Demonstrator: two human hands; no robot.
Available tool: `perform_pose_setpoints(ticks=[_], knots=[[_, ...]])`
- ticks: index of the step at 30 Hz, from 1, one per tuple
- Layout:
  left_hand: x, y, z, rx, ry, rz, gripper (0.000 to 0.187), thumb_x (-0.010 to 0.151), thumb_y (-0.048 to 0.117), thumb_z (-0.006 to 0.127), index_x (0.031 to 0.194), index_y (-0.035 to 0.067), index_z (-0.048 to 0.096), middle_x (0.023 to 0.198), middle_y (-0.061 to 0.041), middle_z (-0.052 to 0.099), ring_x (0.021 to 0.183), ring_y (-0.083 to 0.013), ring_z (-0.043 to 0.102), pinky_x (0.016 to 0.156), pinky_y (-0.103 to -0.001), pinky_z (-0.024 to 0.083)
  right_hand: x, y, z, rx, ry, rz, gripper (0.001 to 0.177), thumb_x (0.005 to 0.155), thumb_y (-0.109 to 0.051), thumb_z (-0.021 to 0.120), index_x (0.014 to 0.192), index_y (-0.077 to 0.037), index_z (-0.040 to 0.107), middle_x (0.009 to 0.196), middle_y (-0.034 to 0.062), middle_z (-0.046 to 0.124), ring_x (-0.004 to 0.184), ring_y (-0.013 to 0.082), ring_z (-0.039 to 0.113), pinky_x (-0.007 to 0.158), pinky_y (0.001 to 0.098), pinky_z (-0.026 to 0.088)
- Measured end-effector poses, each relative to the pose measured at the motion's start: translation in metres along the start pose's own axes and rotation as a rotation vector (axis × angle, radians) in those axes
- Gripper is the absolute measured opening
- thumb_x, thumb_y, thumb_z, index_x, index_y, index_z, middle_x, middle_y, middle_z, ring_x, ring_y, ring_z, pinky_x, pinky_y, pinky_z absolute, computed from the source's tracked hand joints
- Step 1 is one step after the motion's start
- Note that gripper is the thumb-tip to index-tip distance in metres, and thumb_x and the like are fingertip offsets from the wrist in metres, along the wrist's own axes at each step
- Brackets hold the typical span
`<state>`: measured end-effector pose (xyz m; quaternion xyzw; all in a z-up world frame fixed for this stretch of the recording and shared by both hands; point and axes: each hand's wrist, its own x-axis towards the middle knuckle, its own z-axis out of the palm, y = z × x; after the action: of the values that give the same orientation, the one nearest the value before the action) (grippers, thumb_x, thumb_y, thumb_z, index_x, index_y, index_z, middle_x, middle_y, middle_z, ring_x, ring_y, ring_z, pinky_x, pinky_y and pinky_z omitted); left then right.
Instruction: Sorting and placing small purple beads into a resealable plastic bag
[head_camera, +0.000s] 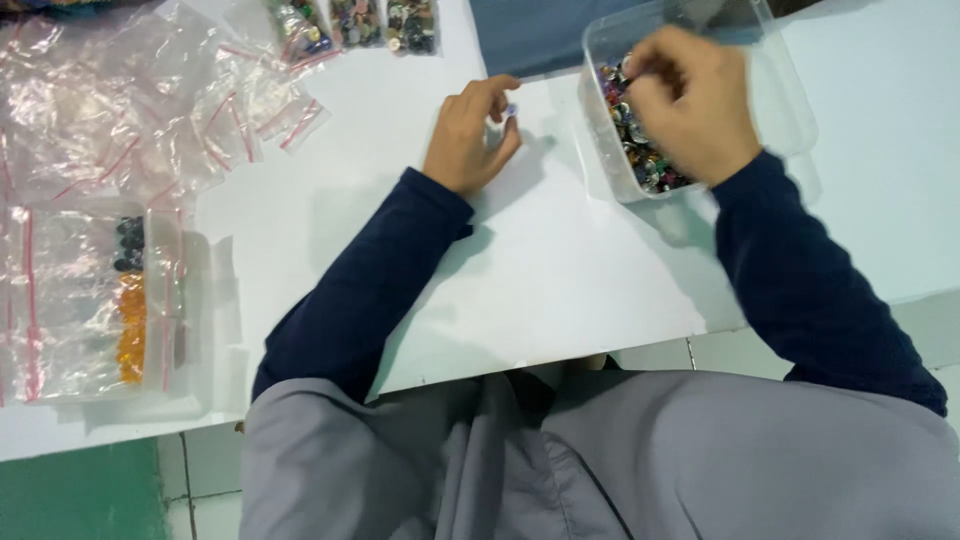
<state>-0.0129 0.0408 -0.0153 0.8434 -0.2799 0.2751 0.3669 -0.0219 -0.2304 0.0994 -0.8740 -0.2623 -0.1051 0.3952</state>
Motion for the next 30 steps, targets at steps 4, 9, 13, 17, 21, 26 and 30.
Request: perform_pose_setpoints(ticks=[4, 9, 13, 17, 21, 26, 30], knots=[[-0.029, -0.016, -0.027, 0.005, -0.135, -0.078, 0.037, 0.09, 0.008, 0.07, 0.124, 0.013, 0.054, 0.098, 0.002, 0.063, 0.082, -0.0139, 0.064, 0.083, -0.036, 0.041, -0.005, -0.055, 0.054, -0.05, -0.106, -0.005, 0.019, 0.089, -0.002, 0.063, 0.107, -0.007, 0.057, 0.078, 0.0021, 0.061, 0.066, 0.0128, 0.052, 0.067, 0.0289, 0.046], [-0.05, -0.021, -0.042, 0.174, -0.149, 0.001, 0.026, 0.085, 0.018, 0.077, 0.108, 0.02, 0.065, 0.09, 0.005, 0.062, 0.086, -0.0181, 0.066, 0.089, -0.037, 0.045, -0.016, -0.037, 0.127, -0.329, -0.172, -0.191, 0.011, 0.094, -0.019, 0.065, 0.101, -0.01, 0.068, 0.078, 0.0061, 0.068, 0.075, 0.0263, 0.069, 0.069, 0.0376, 0.053], [-0.055, -0.024, -0.039, 0.224, -0.136, 0.034, 0.024, 0.083, 0.019, 0.077, 0.103, 0.02, 0.065, 0.093, 0.004, 0.061, 0.089, -0.0183, 0.064, 0.088, -0.037, 0.045, -0.015, -0.02, 0.141, -0.45, -0.126, -0.26, 0.013, 0.099, -0.021, 0.066, 0.108, -0.013, 0.071, 0.091, 0.0043, 0.067, 0.092, 0.0248, 0.066, 0.083, 0.0374, 0.048], [-0.056, -0.023, -0.036, 0.252, -0.114, 0.065, 0.027, 0.079, 0.017, 0.076, 0.103, 0.019, 0.062, 0.091, 0.002, 0.059, 0.088, -0.0202, 0.064, 0.086, -0.037, 0.046, -0.016, -0.009, 0.147, -0.518, -0.03, -0.316, 0.013, 0.099, -0.016, 0.068, 0.112, -0.014, 0.069, 0.102, 0.0026, 0.066, 0.106, 0.0228, 0.063, 0.095, 0.0383, 0.04], [-0.056, -0.022, -0.033, 0.33, -0.096, 0.097, 0.03, 0.076, 0.018, 0.075, 0.101, 0.02, 0.061, 0.09, 0.003, 0.058, 0.089, -0.0185, 0.063, 0.085, -0.036, 0.046, -0.018, -0.006, 0.146, -0.494, -0.037, -0.268, 0.012, 0.101, -0.016, 0.066, 0.113, -0.013, 0.066, 0.103, 0.0028, 0.063, 0.109, 0.0233, 0.062, 0.095, 0.0376, 0.039], [-0.056, -0.021, -0.032, 0.335, -0.102, 0.074, 0.026, 0.078, 0.018, 0.072, 0.102, 0.019, 0.061, 0.089, 0.002, 0.058, 0.089, -0.0186, 0.063, 0.086, -0.036, 0.046, -0.019, -0.004, 0.148, -0.483, -0.044, -0.261, 0.011, 0.104, -0.02, 0.064, 0.112, -0.013, 0.065, 0.102, 0.0027, 0.062, 0.109, 0.023, 0.061, 0.095, 0.038, 0.038], [-0.056, -0.02, -0.033, 0.347, -0.105, 0.06, 0.024, 0.079, 0.018, 0.071, 0.101, 0.019, 0.06, 0.089, 0.003, 0.058, 0.088, -0.0184, 0.063, 0.085, -0.036, 0.046, -0.021, -0.004, 0.15, -0.476, -0.042, -0.26, 0.011, 0.106, -0.021, 0.063, 0.113, -0.012, 0.064, 0.102, 0.0035, 0.061, 0.108, 0.0236, 0.061, 0.096, 0.0389, 0.037]])
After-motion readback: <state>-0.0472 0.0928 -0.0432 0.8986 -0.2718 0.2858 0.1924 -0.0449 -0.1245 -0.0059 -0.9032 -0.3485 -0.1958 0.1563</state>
